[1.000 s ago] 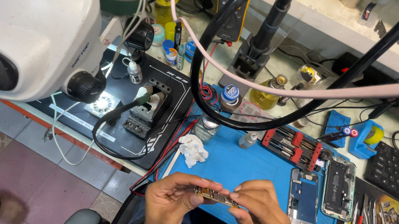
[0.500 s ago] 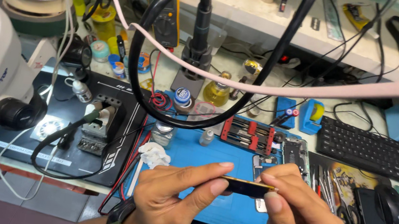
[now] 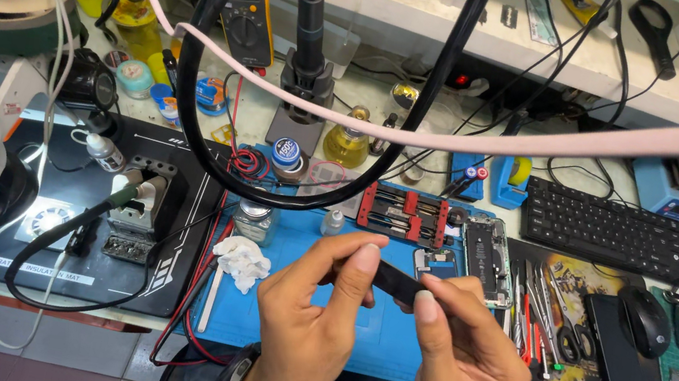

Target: The person handles a small circuit board, wipes it with a cloth, and uses a multimeter to test electrical continuity. They connect probes to the board and adjust the multimeter settings while working at a cluttered electronics repair bench.

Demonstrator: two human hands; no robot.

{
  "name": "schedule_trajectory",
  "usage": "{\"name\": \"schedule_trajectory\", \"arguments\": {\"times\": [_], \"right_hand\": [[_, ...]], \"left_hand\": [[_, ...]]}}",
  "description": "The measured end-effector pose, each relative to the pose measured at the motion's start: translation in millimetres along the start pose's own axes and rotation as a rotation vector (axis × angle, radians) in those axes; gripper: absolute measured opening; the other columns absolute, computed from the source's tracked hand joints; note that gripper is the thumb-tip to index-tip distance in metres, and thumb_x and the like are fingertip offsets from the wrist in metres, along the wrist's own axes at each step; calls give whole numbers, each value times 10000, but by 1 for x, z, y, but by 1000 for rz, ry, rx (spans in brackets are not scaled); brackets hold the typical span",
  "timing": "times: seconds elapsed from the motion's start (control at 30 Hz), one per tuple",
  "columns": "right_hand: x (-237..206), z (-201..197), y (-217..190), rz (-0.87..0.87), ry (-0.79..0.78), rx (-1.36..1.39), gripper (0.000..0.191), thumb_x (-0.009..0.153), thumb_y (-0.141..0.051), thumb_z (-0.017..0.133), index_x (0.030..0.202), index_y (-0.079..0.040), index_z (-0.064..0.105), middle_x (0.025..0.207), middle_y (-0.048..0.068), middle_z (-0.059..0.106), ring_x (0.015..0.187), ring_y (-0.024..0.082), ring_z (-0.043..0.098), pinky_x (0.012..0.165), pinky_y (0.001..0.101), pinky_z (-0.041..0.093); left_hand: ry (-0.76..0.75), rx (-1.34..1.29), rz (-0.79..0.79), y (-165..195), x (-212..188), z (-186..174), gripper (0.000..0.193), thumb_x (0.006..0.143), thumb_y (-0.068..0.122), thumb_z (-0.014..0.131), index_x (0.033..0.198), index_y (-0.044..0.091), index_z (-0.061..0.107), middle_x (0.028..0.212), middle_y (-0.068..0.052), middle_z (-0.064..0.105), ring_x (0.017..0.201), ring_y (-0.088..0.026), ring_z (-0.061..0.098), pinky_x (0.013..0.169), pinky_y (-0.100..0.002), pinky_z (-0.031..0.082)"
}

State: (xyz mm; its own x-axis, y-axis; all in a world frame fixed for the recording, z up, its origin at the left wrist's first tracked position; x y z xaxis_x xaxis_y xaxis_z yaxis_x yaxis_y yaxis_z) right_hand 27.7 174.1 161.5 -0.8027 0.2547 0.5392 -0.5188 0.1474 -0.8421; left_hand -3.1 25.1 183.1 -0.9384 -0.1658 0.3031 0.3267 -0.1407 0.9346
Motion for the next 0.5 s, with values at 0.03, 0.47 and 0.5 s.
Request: {"name": "schedule_trajectory", "arguments": {"times": [0.03, 0.47, 0.5], "right_hand": [[0, 2, 3, 30, -22, 24, 219, 964, 82, 667, 1180, 94, 694, 958, 127, 676, 863, 159, 672, 757, 228, 514], [-19, -2, 34, 164, 20, 54, 208, 984, 49, 681, 1187, 85, 710, 948, 100, 663, 872, 140, 644, 779, 240, 522], [-20, -3, 36, 169, 30, 60, 204, 991, 49, 679, 1189, 87, 712, 958, 99, 656, 879, 134, 623, 782, 237, 513]], "left_hand": [[18, 5, -95, -8, -1, -1, 165, 989, 114, 692, 1116, 41, 769, 764, -24, 732, 636, -85, 658, 567, -239, 548], [5, 314, 160, -31, -10, 2, 161, 981, 167, 733, 1044, 31, 676, 814, -75, 684, 659, -161, 632, 600, -293, 516], [-13, 340, 182, -30, -12, 4, 218, 930, 182, 763, 1039, 19, 666, 807, -89, 674, 648, -176, 630, 579, -298, 514]]}}
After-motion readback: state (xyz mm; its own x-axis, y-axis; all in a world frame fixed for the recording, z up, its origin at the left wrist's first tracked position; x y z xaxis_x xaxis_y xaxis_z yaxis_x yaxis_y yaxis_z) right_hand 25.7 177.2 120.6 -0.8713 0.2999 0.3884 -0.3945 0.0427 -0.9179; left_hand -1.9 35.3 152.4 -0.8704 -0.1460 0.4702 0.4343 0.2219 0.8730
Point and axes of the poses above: each hand's wrist, its own x-axis towards the middle knuckle, its own z-axis out of the palm, y = z × x, the point moved 3 cm from there along x, towards the middle knuckle
